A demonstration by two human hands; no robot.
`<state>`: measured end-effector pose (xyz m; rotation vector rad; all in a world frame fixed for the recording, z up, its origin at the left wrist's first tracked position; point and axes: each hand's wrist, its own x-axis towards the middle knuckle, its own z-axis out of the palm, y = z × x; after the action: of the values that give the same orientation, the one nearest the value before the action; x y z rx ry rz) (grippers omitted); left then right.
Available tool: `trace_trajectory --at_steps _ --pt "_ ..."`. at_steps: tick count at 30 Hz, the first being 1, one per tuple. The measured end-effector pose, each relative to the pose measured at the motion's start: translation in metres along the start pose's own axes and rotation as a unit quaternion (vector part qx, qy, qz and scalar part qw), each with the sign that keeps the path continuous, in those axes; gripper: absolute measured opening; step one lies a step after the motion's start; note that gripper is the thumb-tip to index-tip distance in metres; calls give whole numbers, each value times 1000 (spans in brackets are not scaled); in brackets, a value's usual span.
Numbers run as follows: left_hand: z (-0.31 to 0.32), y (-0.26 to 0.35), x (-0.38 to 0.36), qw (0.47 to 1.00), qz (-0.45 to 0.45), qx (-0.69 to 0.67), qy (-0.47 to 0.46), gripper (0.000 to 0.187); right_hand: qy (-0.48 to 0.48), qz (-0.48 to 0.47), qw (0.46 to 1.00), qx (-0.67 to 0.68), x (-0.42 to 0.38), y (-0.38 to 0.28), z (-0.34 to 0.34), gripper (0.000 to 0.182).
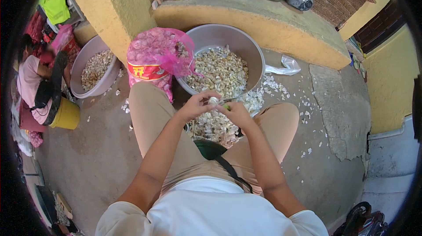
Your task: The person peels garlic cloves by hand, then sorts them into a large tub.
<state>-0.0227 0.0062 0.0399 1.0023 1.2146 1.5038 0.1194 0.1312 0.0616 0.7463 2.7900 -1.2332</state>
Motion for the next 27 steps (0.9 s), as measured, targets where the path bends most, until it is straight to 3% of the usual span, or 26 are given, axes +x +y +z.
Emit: trace_trajectory --at_steps 2,5,11,16,20,27 --pt "0 2 0 999 -13 -45 2 35 -24 11 1000 16 1 -1 3 42" --pt "-2 -8 3 991 16 -130 30 35 13 17 992 125 5 9 12 40" --pt "2 -11 1 989 19 -143 27 35 13 16 989 149 1 0 11 39" --pt "12 -9 3 966 -29 -250 57 35 10 47 989 139 5 3 14 40" --pt "16 -19 6 958 -37 -273 76 41 64 14 983 173 7 5 21 37" --pt "20 -24 8 965 -30 -236 115 36 42 38 975 215 12 14 25 38"
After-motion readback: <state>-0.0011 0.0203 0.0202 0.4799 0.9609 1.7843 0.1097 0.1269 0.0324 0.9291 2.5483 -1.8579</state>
